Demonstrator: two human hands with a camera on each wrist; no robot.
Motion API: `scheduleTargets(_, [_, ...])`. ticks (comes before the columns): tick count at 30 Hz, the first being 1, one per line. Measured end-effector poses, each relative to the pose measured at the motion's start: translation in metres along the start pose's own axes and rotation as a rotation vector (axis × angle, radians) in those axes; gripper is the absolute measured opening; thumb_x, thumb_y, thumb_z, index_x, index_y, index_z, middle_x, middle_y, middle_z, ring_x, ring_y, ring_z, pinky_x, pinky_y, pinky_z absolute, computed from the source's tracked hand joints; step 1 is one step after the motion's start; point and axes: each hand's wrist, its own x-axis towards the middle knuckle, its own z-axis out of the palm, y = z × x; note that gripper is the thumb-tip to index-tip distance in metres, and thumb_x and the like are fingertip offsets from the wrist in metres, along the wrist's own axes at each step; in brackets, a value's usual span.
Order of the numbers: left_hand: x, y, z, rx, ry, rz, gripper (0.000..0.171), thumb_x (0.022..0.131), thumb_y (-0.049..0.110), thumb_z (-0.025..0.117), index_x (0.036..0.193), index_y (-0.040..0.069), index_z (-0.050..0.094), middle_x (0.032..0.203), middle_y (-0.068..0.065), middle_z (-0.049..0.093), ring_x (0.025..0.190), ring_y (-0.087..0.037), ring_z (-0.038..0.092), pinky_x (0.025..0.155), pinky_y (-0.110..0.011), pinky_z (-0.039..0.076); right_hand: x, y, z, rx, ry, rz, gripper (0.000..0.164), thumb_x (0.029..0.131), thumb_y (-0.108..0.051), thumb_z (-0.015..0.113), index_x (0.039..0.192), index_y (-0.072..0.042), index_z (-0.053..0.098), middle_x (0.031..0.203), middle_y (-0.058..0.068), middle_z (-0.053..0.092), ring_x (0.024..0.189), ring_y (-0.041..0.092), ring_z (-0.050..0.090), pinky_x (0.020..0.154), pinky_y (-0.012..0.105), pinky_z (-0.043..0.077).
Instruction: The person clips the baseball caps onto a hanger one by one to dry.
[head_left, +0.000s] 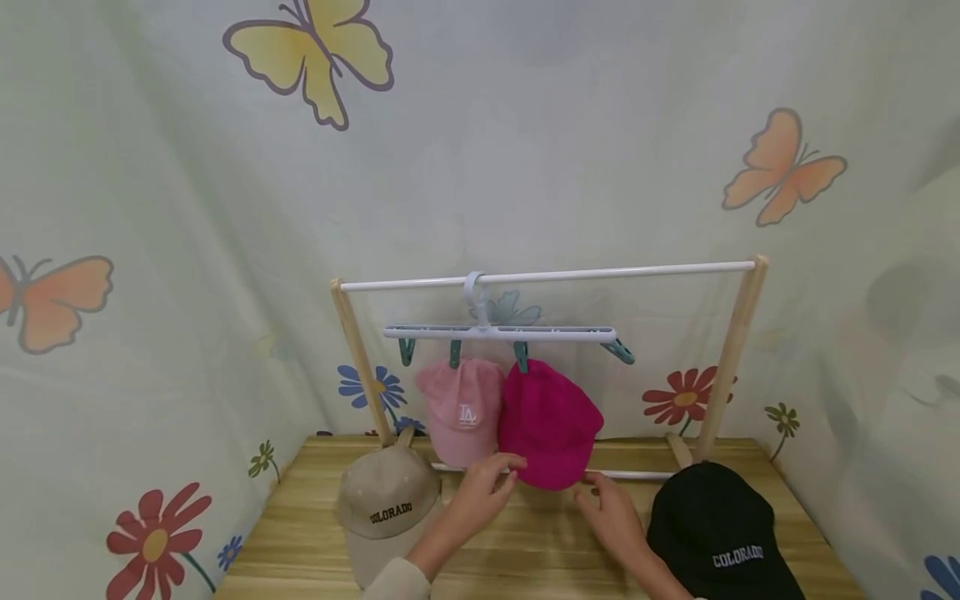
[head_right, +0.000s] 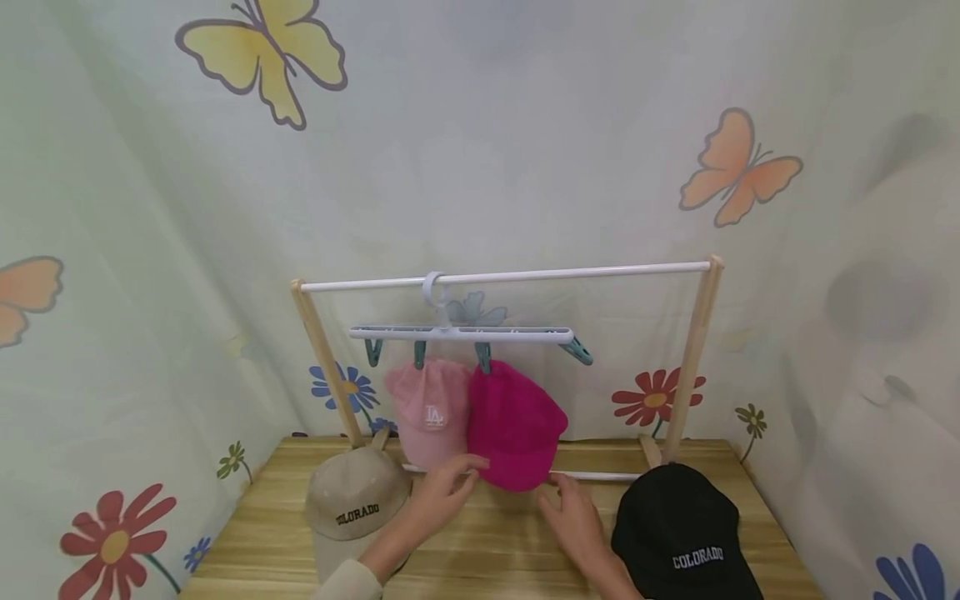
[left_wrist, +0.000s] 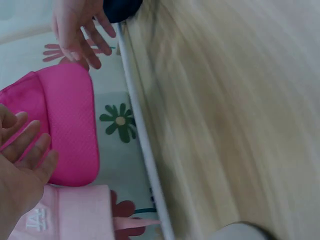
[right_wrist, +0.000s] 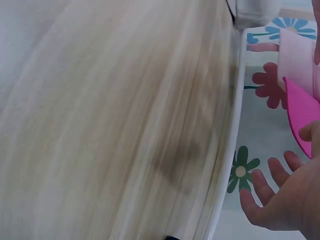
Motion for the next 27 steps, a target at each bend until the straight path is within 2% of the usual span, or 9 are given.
scheduleTargets(5, [-0.014, -0.002, 0.005, 0.012, -0.035, -0.074, 0.023, 0.101, 0.009, 0.058, 0.119, 0.009, 0.071, 0.122, -0.002, 0.071, 0.119, -0.020, 0.064, 0.103, -0.037, 0.050, -0.005, 0.003, 0.005, -0.061, -0.024, -0.038, 0.031, 0.096, -0.022, 0.069, 0.122, -0.004, 0.070, 0.123, 0.014, 0.068, 0.108, 0.034, 0.065, 0.090, 0.050, 0.054])
scheduleTargets(12, [-0.026, -0.009, 0.017, 0.043, -0.028, -0.086, 0.023, 0.102, 0.009, 0.055, 0.119, 0.008, 0.071, 0.120, -0.003, 0.071, 0.114, -0.020, 0.066, 0.101, -0.037, 0.051, -0.008, 0.007, 0.008, -0.123, -0.019, -0.131, 0.031, 0.096, -0.023, 0.071, 0.122, -0.006, 0.071, 0.121, 0.010, 0.070, 0.115, 0.033, 0.064, 0.096, 0.052, 0.051])
scheduleTargets(19, [-0.032, -0.008, 0.026, 0.029, -0.025, -0.129, 0.025, 0.105, 0.012, 0.050, 0.119, 0.009, 0.071, 0.120, -0.004, 0.072, 0.114, -0.021, 0.066, 0.100, -0.039, 0.052, -0.009, 0.007, 0.003, -0.146, -0.040, -0.122, 0.033, 0.096, -0.027, 0.071, 0.123, -0.009, 0.070, 0.123, 0.008, 0.070, 0.114, 0.031, 0.064, 0.095, 0.050, 0.052])
scheduleTargets(27, [-0.032, -0.005, 0.031, -0.004, -0.036, -0.146, 0.027, 0.108, 0.013, 0.046, 0.119, 0.009, 0.070, 0.118, -0.003, 0.071, 0.111, -0.018, 0.066, 0.095, -0.035, 0.054, -0.009, 0.007, -0.004, -0.142, -0.034, -0.130, 0.034, 0.096, -0.027, 0.071, 0.123, -0.007, 0.070, 0.123, 0.009, 0.069, 0.115, 0.033, 0.063, 0.095, 0.053, 0.051])
